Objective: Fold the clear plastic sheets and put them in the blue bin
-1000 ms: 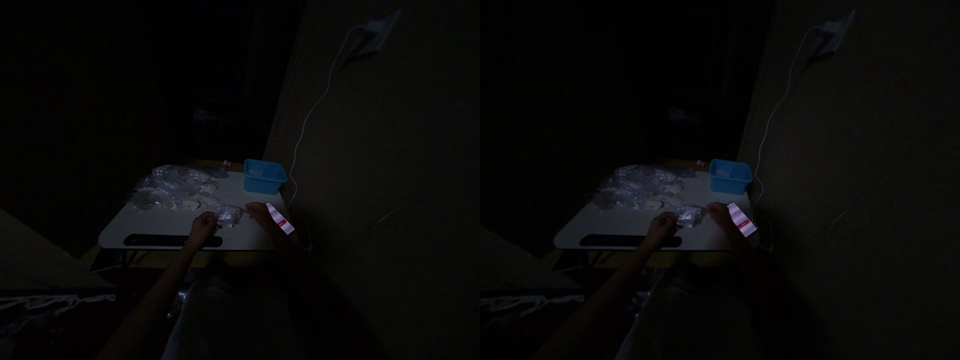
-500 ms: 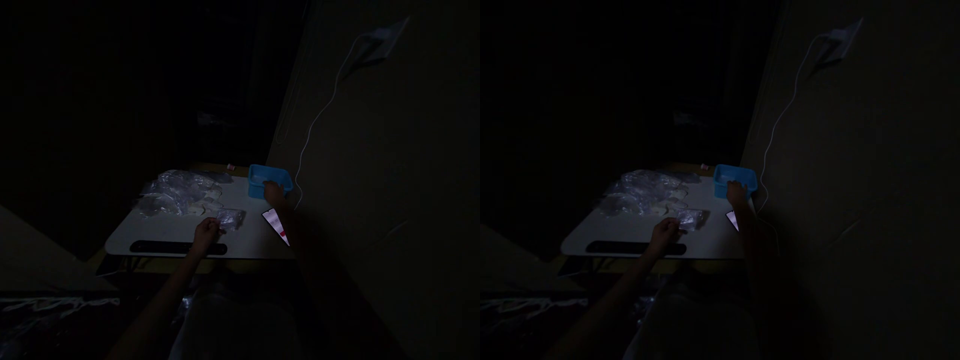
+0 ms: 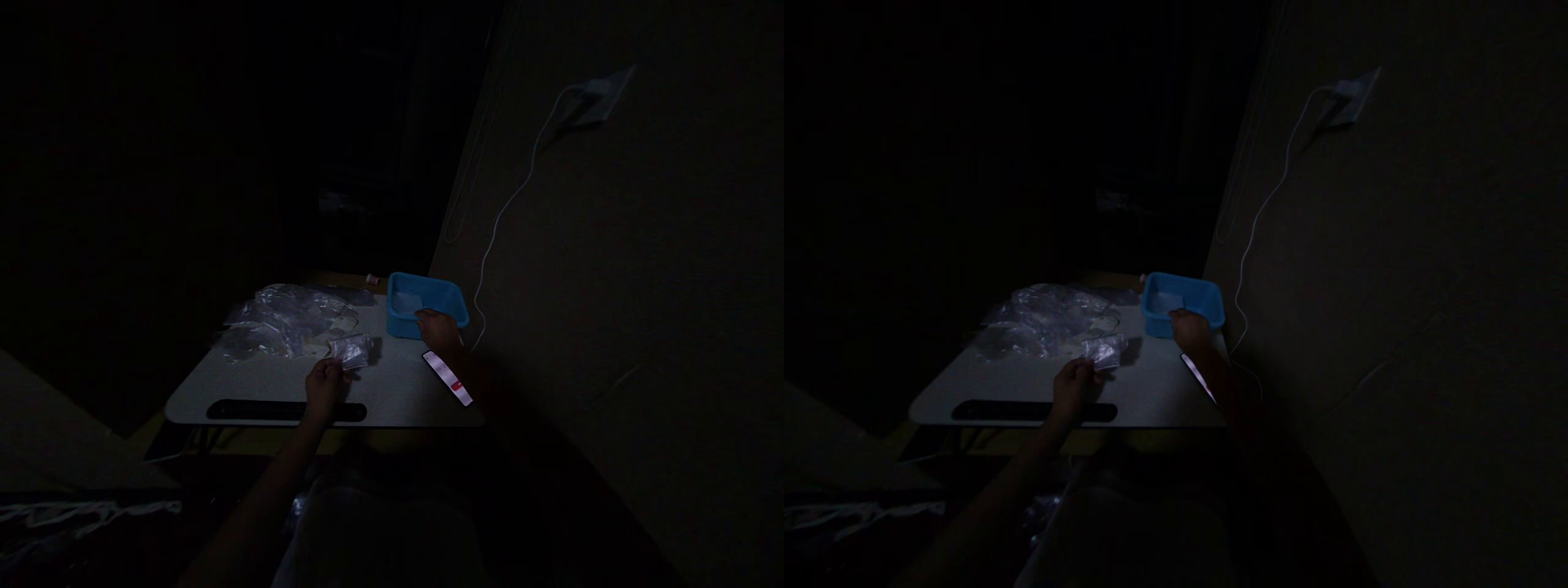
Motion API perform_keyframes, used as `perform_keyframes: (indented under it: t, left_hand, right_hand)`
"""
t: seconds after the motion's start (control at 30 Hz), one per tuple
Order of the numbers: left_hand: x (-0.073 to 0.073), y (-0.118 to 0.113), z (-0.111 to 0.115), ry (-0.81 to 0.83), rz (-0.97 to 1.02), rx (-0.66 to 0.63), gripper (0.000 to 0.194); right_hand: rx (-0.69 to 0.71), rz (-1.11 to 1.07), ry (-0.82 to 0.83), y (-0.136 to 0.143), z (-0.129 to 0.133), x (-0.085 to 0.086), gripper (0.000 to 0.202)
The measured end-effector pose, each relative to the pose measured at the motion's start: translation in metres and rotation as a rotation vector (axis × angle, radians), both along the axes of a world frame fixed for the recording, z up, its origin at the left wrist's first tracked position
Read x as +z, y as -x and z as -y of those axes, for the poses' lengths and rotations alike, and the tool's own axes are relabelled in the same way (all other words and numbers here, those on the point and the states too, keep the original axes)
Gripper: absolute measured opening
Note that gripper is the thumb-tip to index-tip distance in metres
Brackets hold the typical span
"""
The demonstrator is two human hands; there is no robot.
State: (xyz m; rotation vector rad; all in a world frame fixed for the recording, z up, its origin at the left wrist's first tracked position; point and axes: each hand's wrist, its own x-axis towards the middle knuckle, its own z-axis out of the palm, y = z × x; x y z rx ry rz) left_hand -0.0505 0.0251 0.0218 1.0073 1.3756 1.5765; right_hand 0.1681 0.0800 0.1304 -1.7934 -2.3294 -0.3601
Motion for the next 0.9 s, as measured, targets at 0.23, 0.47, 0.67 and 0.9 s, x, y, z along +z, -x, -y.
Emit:
perform_keyframes:
  t: [0.23, 0.47, 0.67, 0.9]
  left_hand:
    - [0.005, 0.002, 0.002, 0.018, 0.038, 0.017, 0.029]
    - [0.016, 0.014, 0.013, -0.053, 0.062, 0.039, 0.024]
    - [0.054, 0.004, 0.022, -0.179, 0.066, -0.087, 0.028]
    - [0.085, -0.03, 0.031, -0.17, -0.12, -0.287, 0.024]
  right_hand:
    - [0.231, 0.099, 0.08, -0.001, 0.076, -0.017, 0.031]
    - [0.362, 0.022, 0.171, 0.01, 0.121, -0.034, 0.026]
    - [0.254, -0.715, 0.245, 0.019, 0.113, -0.024, 0.036]
    - [0.156, -1.712, 0.592, 0.025, 0.078, -0.004, 0.036]
